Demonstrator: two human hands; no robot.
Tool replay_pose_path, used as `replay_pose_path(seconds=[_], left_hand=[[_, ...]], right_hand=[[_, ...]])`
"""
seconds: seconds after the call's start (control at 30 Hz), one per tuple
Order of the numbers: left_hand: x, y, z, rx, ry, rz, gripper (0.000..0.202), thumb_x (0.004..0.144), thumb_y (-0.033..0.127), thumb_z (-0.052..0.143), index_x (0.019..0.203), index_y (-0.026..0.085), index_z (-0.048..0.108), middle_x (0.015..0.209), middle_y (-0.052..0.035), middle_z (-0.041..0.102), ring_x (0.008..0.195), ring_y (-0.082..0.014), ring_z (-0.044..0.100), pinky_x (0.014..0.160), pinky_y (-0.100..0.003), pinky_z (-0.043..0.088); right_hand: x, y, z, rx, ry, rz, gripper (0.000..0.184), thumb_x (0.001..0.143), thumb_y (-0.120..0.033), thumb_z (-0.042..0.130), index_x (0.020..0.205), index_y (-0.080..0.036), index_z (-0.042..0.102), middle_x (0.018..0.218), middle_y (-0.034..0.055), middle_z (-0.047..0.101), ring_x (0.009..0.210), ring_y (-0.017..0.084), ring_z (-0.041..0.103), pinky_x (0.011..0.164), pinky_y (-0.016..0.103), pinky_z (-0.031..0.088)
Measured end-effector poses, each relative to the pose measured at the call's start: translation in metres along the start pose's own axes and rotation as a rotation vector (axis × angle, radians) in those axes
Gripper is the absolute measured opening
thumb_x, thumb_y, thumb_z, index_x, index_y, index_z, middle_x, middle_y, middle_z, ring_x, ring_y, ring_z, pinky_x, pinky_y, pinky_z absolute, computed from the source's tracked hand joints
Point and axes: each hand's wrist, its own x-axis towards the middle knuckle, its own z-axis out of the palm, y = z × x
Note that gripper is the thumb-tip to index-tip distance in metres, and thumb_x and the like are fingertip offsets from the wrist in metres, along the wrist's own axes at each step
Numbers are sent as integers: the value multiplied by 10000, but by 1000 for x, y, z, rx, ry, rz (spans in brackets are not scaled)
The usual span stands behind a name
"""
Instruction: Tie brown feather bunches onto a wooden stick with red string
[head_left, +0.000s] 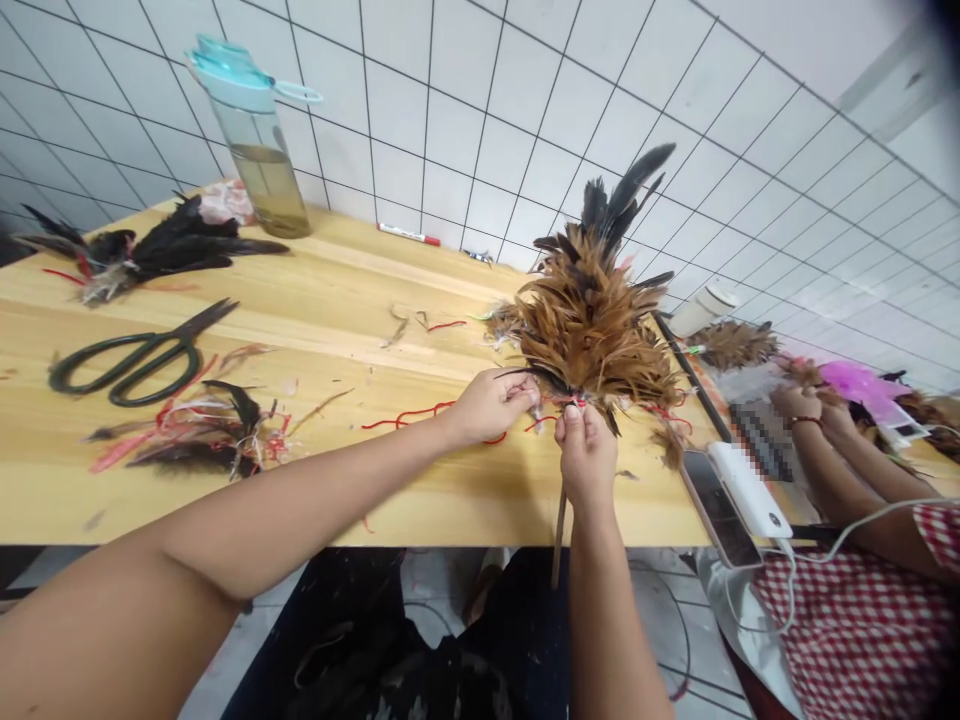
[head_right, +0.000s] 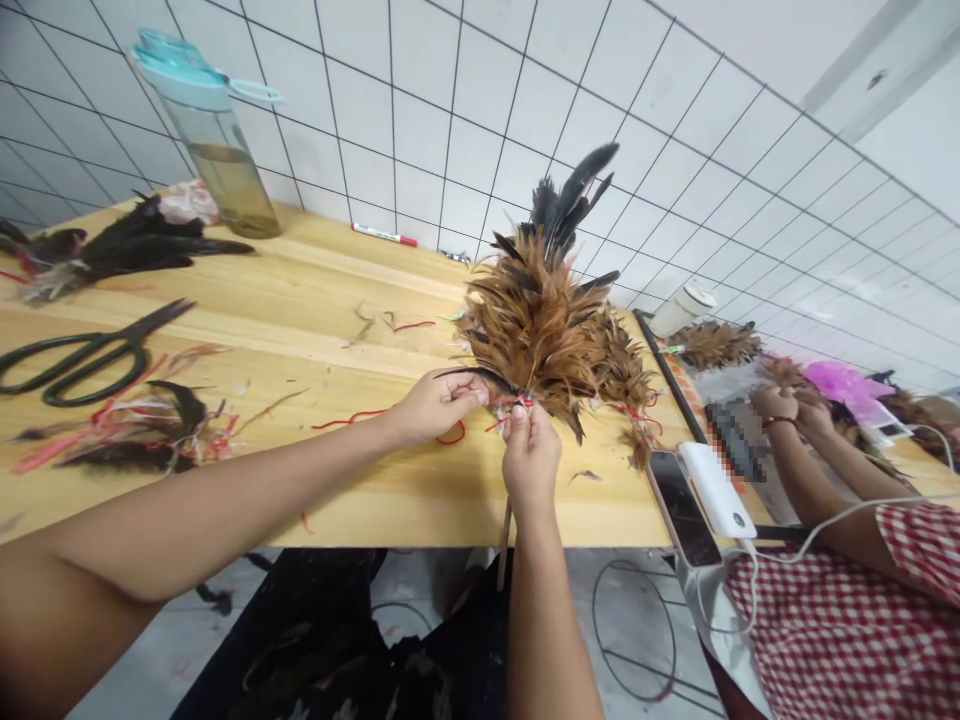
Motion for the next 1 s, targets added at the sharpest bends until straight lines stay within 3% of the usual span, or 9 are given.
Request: replay_pose_path(seconds=[0.1, 0.27, 0.37, 0.47, 0.57, 0.67, 0.77, 0.9, 1.0], left_hand=[[-5, 5, 2, 232, -30, 99, 147, 816, 211, 504, 704, 169, 590, 701, -26, 602, 677, -144, 563, 693, -266, 458], [-11, 15, 0, 622, -174, 365, 245, 890, 204, 409, 753, 159, 607, 751, -66, 621, 747, -171, 562, 744, -291, 430], [-9, 16, -6, 896, -173, 578, 257, 913, 218, 396, 807, 159, 623, 815, -88, 626, 820, -193, 553, 797, -319, 416], [-7, 15, -12, 1066, -156, 796, 250, 916, 181, 406, 775, 167, 613, 757, -64, 604, 755, -180, 509, 721, -311, 396], [-4, 16, -16, 1108, -162, 885, 291, 940, 187, 395, 728, 169, 594, 710, -47, 585, 712, -164, 483, 650, -301, 364], [2, 19, -25, 1060, -131, 803, 275, 940, 250, 432, 751, 164, 613, 745, -50, 608, 731, -156, 511, 647, -289, 374], [13, 22, -42, 891, -77, 623, 230, 909, 283, 500, 786, 154, 646, 774, -52, 638, 757, -148, 555, 693, -272, 410], [29, 25, -80, 626, 13, 295, 193, 819, 309, 606, 749, 138, 661, 746, -33, 654, 704, -130, 573, 670, -250, 421], [33, 23, -109, 463, -14, 61, 256, 753, 382, 659, 754, 126, 667, 723, -26, 653, 698, -131, 573, 668, -245, 426]], right_hand=[[1, 4, 4, -295, 171, -154, 259, 891, -394, 460, 691, -231, 483, 608, 18, 495, 571, 167, 418, 592, 305, 294], [1, 9, 9, -646, 270, -267, 126, 876, -261, 449, 784, -216, 521, 640, 57, 509, 563, 186, 395, 558, 316, 212], [-3, 10, 6, -844, 201, -377, 109, 875, -211, 455, 850, -190, 558, 642, 70, 537, 569, 187, 417, 550, 323, 197], [-7, 9, 1, -1146, 29, -523, 173, 890, -127, 405, 848, -164, 569, 678, 76, 584, 606, 186, 474, 571, 325, 229], [-12, 6, -7, -1343, -117, -677, 185, 896, -102, 403, 852, -155, 575, 695, 64, 598, 634, 184, 497, 595, 328, 244], [-14, -2, -19, -1426, -191, -756, 188, 884, -84, 414, 847, -159, 582, 676, 52, 587, 621, 182, 480, 600, 334, 230], [-15, -13, -34, -1455, -251, -796, 198, 848, -46, 430, 831, -162, 590, 662, 49, 577, 621, 183, 464, 602, 336, 221], [-18, -28, -58, -1410, -326, -858, 227, 809, -6, 437, 822, -164, 600, 646, 39, 562, 630, 186, 465, 600, 333, 244], [-22, -32, -79, -1298, -321, -851, 249, 822, -18, 416, 866, -161, 616, 671, 45, 581, 655, 189, 497, 613, 320, 303]])
